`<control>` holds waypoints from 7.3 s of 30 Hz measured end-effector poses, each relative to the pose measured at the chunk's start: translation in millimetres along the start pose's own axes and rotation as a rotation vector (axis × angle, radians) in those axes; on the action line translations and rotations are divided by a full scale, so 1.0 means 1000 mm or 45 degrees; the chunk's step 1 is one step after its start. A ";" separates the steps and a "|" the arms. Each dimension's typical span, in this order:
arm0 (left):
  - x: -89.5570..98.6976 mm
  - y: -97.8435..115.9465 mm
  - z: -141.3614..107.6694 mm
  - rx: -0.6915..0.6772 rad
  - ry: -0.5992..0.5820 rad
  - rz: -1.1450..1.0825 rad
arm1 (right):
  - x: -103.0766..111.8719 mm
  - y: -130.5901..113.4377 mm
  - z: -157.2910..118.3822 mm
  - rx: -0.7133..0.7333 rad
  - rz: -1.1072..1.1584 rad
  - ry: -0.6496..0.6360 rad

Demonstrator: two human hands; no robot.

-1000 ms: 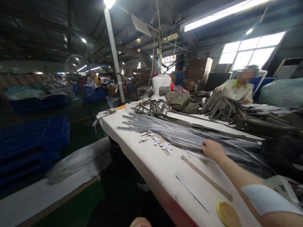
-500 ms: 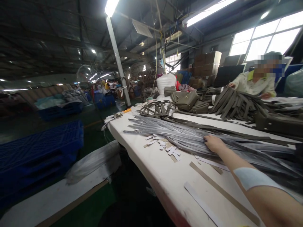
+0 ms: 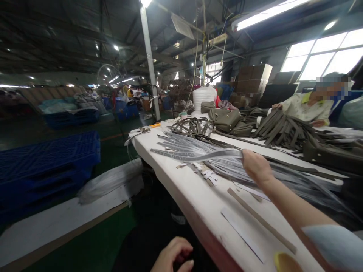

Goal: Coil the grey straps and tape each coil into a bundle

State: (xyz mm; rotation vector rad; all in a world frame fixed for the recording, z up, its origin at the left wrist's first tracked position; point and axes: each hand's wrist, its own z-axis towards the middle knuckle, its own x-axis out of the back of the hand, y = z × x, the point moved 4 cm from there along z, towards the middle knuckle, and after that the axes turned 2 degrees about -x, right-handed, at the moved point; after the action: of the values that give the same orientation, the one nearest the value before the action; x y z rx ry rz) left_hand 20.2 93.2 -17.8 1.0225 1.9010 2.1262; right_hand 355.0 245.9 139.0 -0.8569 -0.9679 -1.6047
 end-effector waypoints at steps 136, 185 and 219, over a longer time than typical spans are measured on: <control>0.029 0.081 -0.063 0.094 0.064 -1.294 | 0.050 -0.230 -0.284 0.302 1.897 -1.023; 0.067 0.078 -0.041 -0.274 0.455 -0.798 | 0.039 -0.231 -0.291 0.256 1.968 -1.039; -0.002 0.062 -0.037 0.181 0.008 -1.657 | 0.033 -0.217 -0.287 -0.396 2.155 -0.560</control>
State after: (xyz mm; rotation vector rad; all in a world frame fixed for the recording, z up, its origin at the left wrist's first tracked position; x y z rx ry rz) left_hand 23.0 48.5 38.2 -0.2735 1.8524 1.1941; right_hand 118.9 4.2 10.8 -1.6109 0.0032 -0.0608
